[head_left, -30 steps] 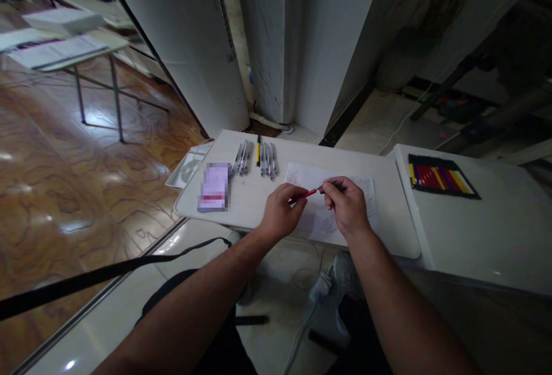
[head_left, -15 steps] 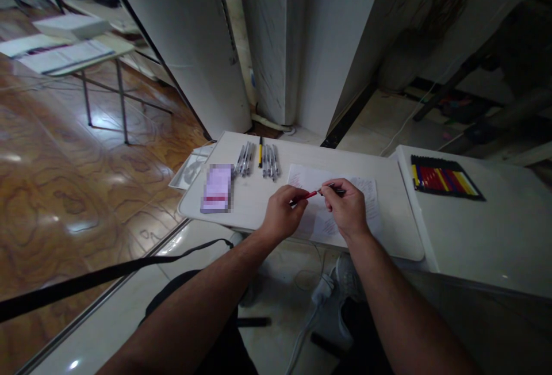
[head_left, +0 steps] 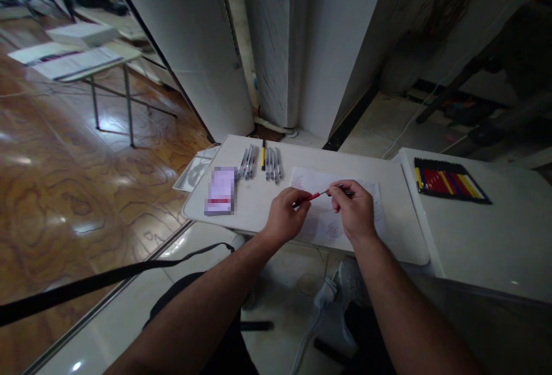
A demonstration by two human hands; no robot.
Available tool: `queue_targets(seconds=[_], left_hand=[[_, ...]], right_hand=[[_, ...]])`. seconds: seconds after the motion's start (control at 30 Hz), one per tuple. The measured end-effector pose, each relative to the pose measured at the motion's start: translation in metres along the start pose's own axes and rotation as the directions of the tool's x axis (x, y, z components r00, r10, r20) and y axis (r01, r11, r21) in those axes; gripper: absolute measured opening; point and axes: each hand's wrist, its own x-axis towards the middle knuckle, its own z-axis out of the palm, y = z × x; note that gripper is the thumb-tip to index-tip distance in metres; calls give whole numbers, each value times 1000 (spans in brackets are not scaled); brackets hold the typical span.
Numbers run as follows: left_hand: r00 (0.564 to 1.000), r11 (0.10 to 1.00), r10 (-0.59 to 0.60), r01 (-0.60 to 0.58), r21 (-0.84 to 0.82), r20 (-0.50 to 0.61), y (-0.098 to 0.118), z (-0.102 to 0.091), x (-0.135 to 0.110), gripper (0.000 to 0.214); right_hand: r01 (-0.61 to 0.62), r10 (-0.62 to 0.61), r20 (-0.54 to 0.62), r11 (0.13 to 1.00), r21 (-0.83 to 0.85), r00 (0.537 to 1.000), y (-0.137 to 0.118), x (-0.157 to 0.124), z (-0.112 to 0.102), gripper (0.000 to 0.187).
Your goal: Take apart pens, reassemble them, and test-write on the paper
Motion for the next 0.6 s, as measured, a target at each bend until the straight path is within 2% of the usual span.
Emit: queue_targets(seconds=[0.13, 0.2, 0.3, 0.43, 0.6], left_hand=[[1000, 999, -25, 24, -21, -6, 1, 0, -1, 16], [1000, 999, -29, 29, -27, -5, 2, 0, -1, 15], [999, 999, -37, 37, -37, 15, 4, 0, -2, 13], [999, 998, -48, 49, -40, 19, 5, 0, -3, 13], [996, 997, -78, 79, -27, 31, 3, 1, -6, 13]], right_hand=[[7, -4, -34, 997, 75, 999, -6, 3, -5, 14], [20, -17, -59, 998, 61, 998, -8, 4, -8, 13], [55, -61, -88, 996, -68, 994, -7, 3, -10, 15], [98, -118, -44, 946, -308, 992, -3, -3, -9, 20], [83, -92, -13, 942, -324, 996, 3, -8, -3, 25]])
